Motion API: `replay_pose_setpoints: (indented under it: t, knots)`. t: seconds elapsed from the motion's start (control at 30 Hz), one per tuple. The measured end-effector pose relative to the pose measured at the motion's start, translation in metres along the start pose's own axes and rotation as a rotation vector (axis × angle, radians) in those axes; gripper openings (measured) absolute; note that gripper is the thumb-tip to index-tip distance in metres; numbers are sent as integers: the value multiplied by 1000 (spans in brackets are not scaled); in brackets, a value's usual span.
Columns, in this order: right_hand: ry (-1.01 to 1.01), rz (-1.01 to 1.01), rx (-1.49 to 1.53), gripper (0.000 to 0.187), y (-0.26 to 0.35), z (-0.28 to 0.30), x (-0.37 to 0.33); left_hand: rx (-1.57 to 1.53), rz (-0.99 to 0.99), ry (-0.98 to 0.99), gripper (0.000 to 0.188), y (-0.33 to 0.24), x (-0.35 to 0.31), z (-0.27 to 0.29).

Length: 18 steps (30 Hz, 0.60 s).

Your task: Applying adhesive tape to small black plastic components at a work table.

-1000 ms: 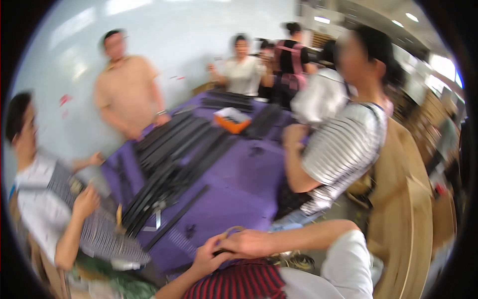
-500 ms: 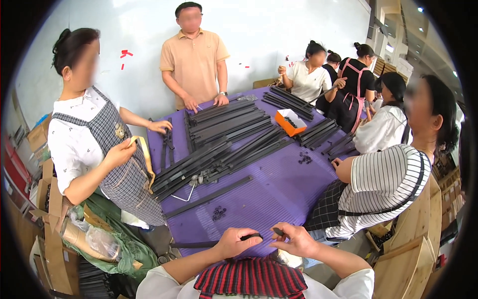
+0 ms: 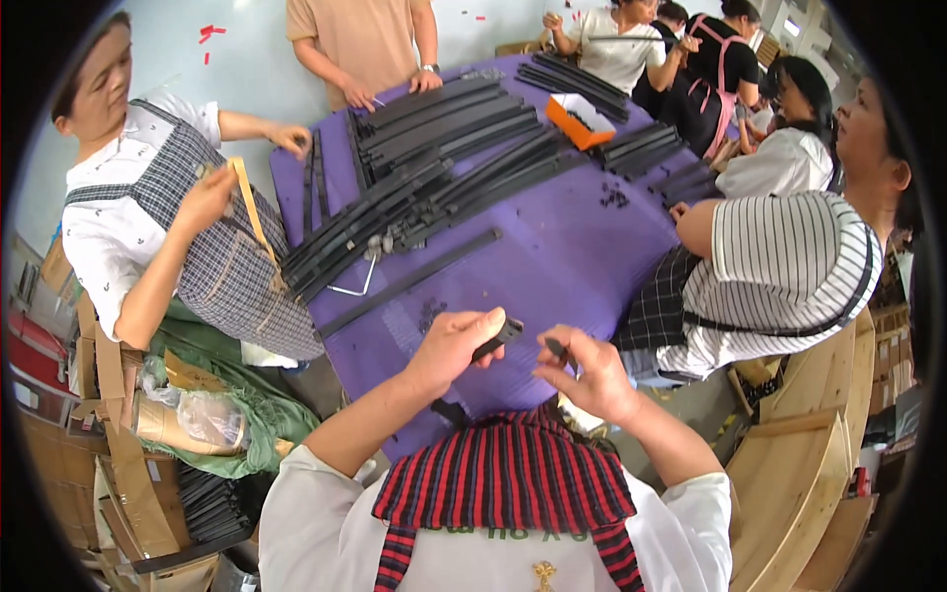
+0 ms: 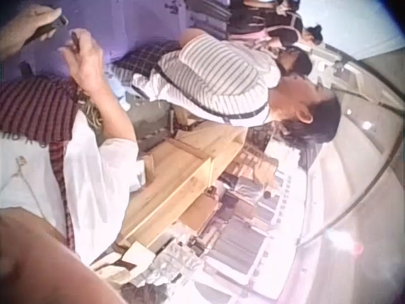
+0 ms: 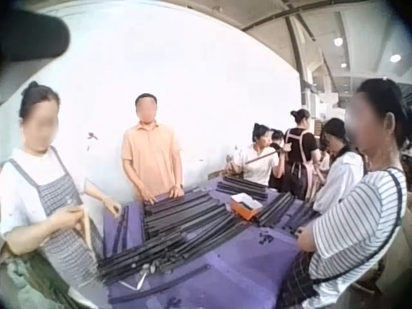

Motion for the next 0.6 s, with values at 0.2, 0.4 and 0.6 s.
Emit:
replay_pose_setpoints:
  t: [0.2, 0.4, 0.6]
  knots:
    - [-80, 107, 12, 39, 3, -7, 15, -55, 28, 52, 39, 4, 4, 2]
    - [-108, 230, -7, 44, 8, -11, 25, -55, 51, 86, 37, 4, -1, 6]
    - [-23, 348, 33, 41, 14, -17, 39, -53, 9, 126, 32, 0, -4, 2]
Point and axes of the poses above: each hand's wrist, its own x-axis towards the middle knuckle, its own z-axis out of the back of the hand, y = z × x, the point moved 1 cm from there along x, towards the middle knuckle, and after that the axes turned 6 degrees about x, right-handed, at the moved point
